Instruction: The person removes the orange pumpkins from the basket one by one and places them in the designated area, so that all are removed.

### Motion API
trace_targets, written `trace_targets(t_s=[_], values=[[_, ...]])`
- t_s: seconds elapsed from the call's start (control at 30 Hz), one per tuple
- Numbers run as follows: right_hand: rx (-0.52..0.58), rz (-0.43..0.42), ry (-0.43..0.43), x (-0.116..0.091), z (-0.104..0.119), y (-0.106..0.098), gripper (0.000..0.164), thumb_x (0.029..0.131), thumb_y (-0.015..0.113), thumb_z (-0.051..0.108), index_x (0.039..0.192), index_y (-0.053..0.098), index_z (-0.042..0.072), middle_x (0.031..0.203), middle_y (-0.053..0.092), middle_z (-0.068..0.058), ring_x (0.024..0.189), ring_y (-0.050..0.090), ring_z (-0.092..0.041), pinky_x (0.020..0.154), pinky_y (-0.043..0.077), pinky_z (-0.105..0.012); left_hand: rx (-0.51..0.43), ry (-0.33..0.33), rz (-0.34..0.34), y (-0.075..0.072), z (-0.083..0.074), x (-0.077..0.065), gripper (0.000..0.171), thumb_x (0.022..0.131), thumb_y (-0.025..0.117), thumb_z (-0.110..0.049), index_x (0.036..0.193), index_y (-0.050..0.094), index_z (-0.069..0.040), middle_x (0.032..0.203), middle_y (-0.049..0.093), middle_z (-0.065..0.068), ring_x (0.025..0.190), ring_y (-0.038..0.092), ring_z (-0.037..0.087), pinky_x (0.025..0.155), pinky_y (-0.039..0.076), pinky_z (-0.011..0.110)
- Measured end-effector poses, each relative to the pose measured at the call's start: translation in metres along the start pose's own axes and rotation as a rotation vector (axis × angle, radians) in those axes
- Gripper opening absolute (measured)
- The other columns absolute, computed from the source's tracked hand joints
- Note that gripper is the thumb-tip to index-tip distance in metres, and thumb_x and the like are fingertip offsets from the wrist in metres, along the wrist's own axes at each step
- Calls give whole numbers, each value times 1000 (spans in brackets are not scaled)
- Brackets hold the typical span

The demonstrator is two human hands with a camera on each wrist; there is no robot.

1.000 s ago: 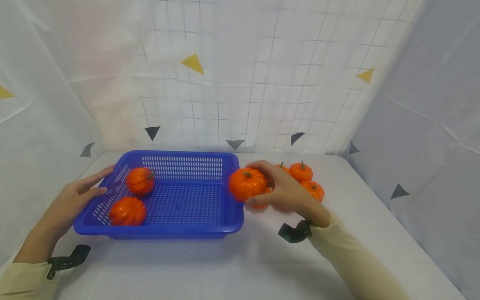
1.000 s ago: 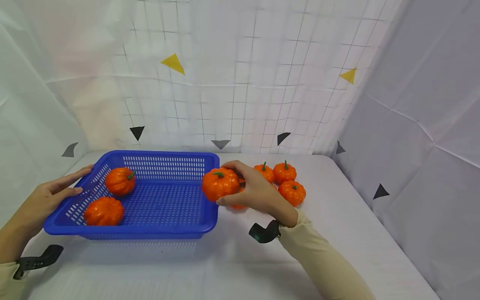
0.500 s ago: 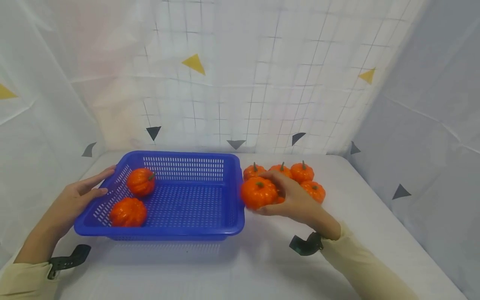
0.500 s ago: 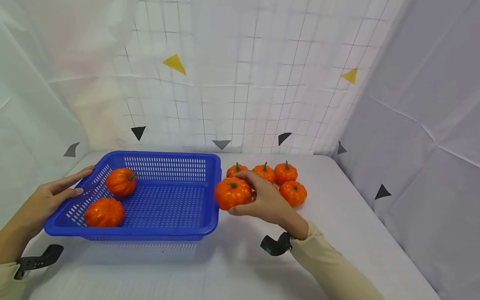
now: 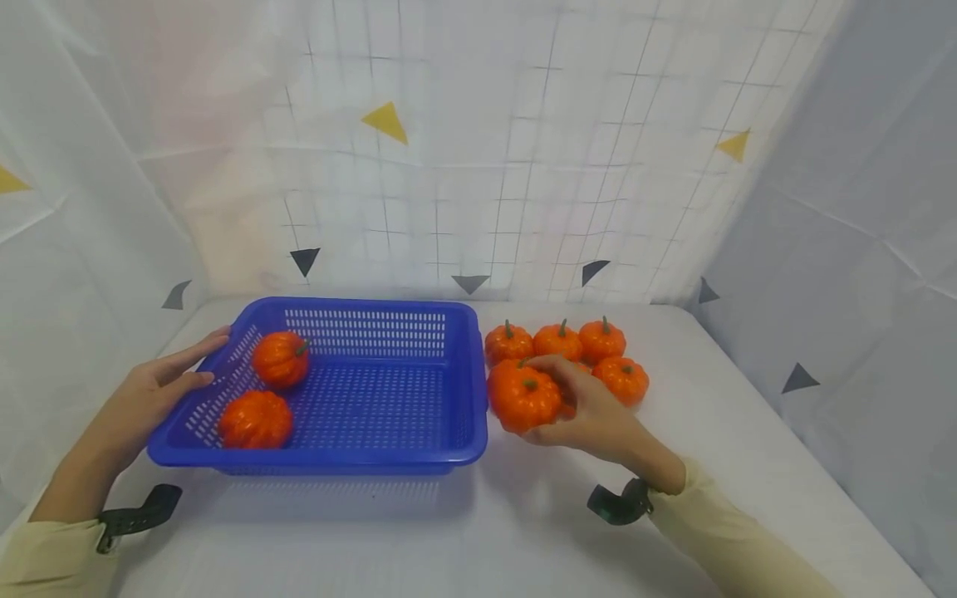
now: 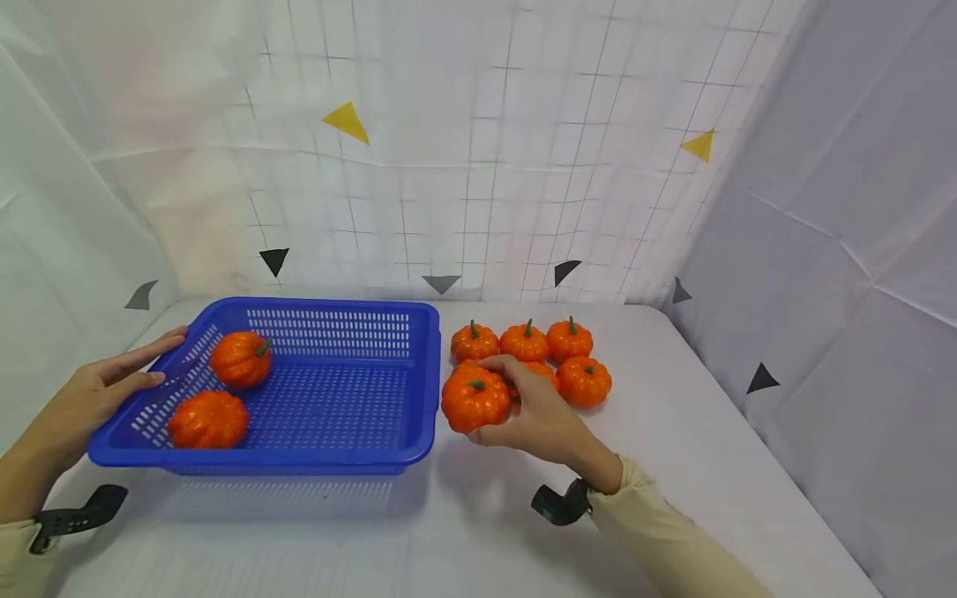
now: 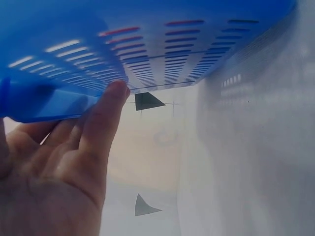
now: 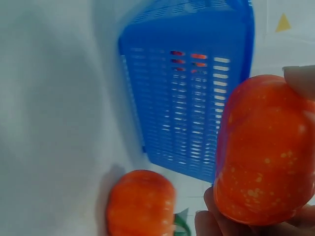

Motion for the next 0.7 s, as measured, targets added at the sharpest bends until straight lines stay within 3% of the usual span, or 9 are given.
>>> trace_targets(t_s=[0.33, 0.7], values=[[15, 18, -6, -5, -20, 11, 73, 78, 89, 22, 143, 56, 13, 139, 60, -5, 128, 57, -30, 106, 48, -56, 10, 9, -10, 1, 1, -1, 54, 111, 52, -29, 163, 38, -24, 168, 30, -5, 151, 8, 53, 104, 9, 87], [-41, 18, -48, -8, -36, 22, 70, 77, 82, 15, 141, 54, 9, 134, 64, -6, 123, 59, -29, 107, 46, -56, 16, 8, -13, 2, -1, -1, 55, 110, 53, -29, 163, 37, -24, 168, 30, -5, 152, 8, 53, 105, 9, 87]])
Point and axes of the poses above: each hand's wrist, its own x-axis towards the middle knuckle, its own y-axis out of the palm, z = x × y, the point moved 3 cm from there along x, towards the middle knuckle
